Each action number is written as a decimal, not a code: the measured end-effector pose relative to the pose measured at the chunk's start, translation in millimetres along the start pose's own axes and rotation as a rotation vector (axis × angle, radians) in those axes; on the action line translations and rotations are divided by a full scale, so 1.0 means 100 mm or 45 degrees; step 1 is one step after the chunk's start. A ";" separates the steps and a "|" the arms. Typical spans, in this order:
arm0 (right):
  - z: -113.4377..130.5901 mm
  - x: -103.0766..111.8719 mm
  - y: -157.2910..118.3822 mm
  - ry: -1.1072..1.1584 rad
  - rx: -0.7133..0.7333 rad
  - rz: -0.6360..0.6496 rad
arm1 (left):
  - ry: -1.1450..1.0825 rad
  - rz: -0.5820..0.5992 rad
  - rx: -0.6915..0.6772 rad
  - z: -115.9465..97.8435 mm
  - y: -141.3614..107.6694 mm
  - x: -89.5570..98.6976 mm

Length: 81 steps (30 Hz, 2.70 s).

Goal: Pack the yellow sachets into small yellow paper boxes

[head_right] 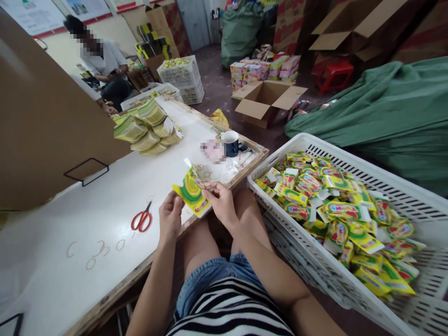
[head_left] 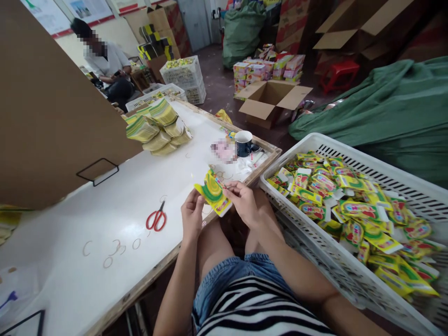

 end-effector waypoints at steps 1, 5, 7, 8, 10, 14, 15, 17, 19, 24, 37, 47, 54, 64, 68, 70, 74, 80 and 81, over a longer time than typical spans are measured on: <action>-0.01 0.00 -0.08 0.093 -0.052 0.005 | -0.095 0.100 0.066 0.05 -0.02 -0.07; 0.00 0.02 -0.35 0.224 -0.175 0.040 | -0.261 0.403 0.210 0.16 -0.15 -0.32; 0.04 0.05 -0.42 0.195 -0.176 0.044 | -0.273 0.450 0.217 0.16 -0.21 -0.39; 0.07 0.07 -0.44 0.165 -0.174 0.042 | -0.267 0.453 0.211 0.14 -0.23 -0.41; 0.12 0.10 -0.46 0.113 -0.187 0.052 | -0.251 0.442 0.206 0.10 -0.26 -0.44; 0.19 0.10 -0.48 0.005 -0.172 0.113 | -0.259 0.321 0.265 0.14 -0.26 -0.41; 0.20 0.11 -0.49 -0.039 -0.149 0.112 | -0.248 0.274 0.281 0.17 -0.26 -0.39; 0.20 0.15 -0.50 -0.134 -0.092 0.069 | -0.201 0.202 0.301 0.23 -0.26 -0.36; 0.18 0.21 -0.51 -0.223 -0.051 0.006 | -0.163 0.161 0.279 0.24 -0.28 -0.35; 0.22 0.24 -0.50 -0.292 0.045 0.080 | -0.136 0.217 0.193 0.11 -0.38 -0.40; 0.53 0.11 -0.45 -0.145 0.124 0.686 | -0.124 0.700 0.364 -0.02 -0.66 -0.56; 0.52 0.35 -0.38 -0.233 0.251 0.322 | -0.108 0.732 0.456 0.19 -0.69 -0.58; 0.31 0.27 -0.48 -0.198 -0.018 0.635 | 0.087 0.538 0.358 0.25 -0.65 -0.56; 0.24 0.28 -0.47 -0.862 0.029 0.704 | -0.048 0.561 0.375 0.26 -0.66 -0.60; 0.31 0.30 -0.49 -0.651 0.132 0.594 | -0.091 0.573 0.370 0.25 -0.65 -0.62; 0.39 0.34 -0.50 -0.568 0.238 0.484 | -0.065 0.595 0.355 0.25 -0.68 -0.70; 0.67 0.57 -0.53 -0.597 0.481 0.231 | 0.060 0.585 0.172 0.12 -0.68 -0.87; 1.32 1.46 -0.81 -1.247 0.920 -0.762 | 0.637 -0.027 -0.267 -0.30 -0.17 -0.39; 1.28 1.47 -0.80 -1.236 0.905 -0.734 | 0.749 -0.114 -0.258 -0.29 -0.07 -0.29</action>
Point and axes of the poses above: each hand's wrist, its own y-axis towards the middle knuckle, its own x-axis out of the back of the hand, z = x × y, the point moved 9 cm from there along y, towards the middle knuckle, and after that the axes turned 12 degrees about x, right-handed, at the moved point
